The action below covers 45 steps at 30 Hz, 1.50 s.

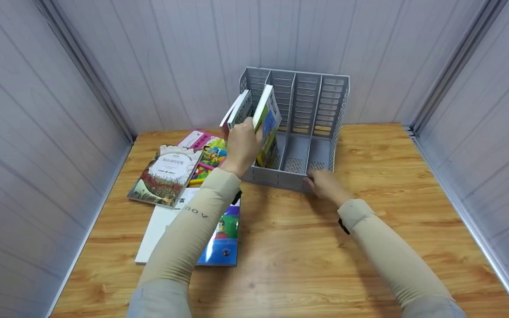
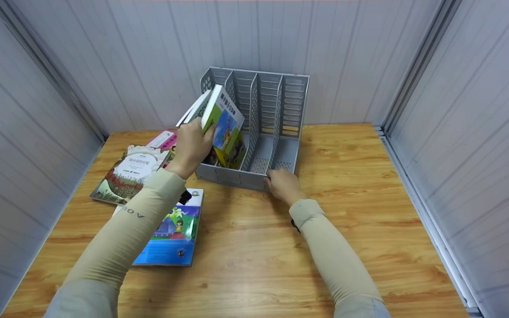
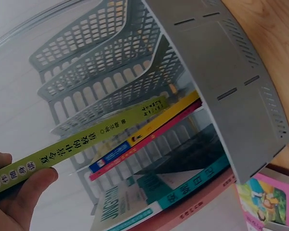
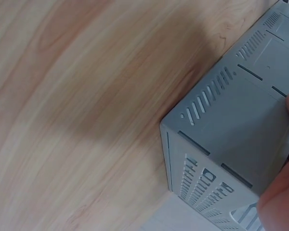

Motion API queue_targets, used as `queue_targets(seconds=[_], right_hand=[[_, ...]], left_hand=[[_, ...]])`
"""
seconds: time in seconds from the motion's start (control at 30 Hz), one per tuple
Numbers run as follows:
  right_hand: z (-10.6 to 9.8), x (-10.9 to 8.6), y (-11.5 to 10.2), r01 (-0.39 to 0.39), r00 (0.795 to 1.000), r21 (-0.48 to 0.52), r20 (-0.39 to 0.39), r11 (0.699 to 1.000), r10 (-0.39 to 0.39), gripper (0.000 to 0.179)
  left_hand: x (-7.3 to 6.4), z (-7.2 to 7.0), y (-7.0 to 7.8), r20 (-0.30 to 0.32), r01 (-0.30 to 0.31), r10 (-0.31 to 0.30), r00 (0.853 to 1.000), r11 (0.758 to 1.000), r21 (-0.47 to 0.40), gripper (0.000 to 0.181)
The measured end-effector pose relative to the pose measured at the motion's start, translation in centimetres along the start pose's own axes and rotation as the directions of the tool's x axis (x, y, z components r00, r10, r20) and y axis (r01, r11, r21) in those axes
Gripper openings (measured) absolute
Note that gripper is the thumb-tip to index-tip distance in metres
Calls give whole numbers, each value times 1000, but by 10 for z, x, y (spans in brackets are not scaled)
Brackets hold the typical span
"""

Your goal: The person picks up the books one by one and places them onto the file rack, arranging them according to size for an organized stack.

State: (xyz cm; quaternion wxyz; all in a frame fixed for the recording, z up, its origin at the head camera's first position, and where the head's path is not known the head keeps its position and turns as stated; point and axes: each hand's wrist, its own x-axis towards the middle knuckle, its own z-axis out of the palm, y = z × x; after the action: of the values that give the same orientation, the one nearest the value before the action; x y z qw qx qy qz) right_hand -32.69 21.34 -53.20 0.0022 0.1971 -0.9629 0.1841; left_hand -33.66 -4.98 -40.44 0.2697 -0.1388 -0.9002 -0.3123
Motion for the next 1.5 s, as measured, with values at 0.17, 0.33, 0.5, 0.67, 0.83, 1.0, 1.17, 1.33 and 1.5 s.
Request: queue_targets(seconds=[0.17, 0.33, 0.5, 0.67, 0.83, 1.0, 1.17, 1.33, 1.5], right_hand=[[2, 1, 0, 11, 1000, 2, -19, 1000, -11, 30], [3, 1, 1, 11, 1000, -16, -26, 1000, -12, 30], [3, 1, 1, 8, 999, -15, -39, 1000, -9, 30], [1, 0, 0, -5, 999, -3, -42, 1000, 4, 29], [2, -1, 0, -2, 999, 2, -46, 1000, 2, 30], [4, 0, 1, 6, 999, 0, -51, 1000, -6, 30], [4, -2, 2, 9, 998, -7, -58, 1000, -10, 29], [4, -3, 1, 15, 998, -26, -64, 1000, -17, 30], [3, -2, 0, 1, 998, -33, -56, 999, -3, 30]], left_hand=[[0, 18, -3, 28, -23, 21, 999, 998, 57, 24], [-1, 37, -5, 44, -25, 18, 999, 989, 148, 22], [1, 49, -3, 88, 21, -36, 995, 986, 165, 20], [2, 58, -3, 129, 34, -57, 990, 985, 171, 18], [0, 67, -3, 189, 37, -78, 979, 977, 212, 21], [1, 71, -1, 197, 56, -102, 975, 972, 227, 22], [7, 74, 2, 184, 43, -96, 978, 961, 273, 19], [9, 79, 2, 118, -93, 46, 992, 901, 424, 16], [9, 84, -1, 41, -175, 183, 982, 812, 558, 19]])
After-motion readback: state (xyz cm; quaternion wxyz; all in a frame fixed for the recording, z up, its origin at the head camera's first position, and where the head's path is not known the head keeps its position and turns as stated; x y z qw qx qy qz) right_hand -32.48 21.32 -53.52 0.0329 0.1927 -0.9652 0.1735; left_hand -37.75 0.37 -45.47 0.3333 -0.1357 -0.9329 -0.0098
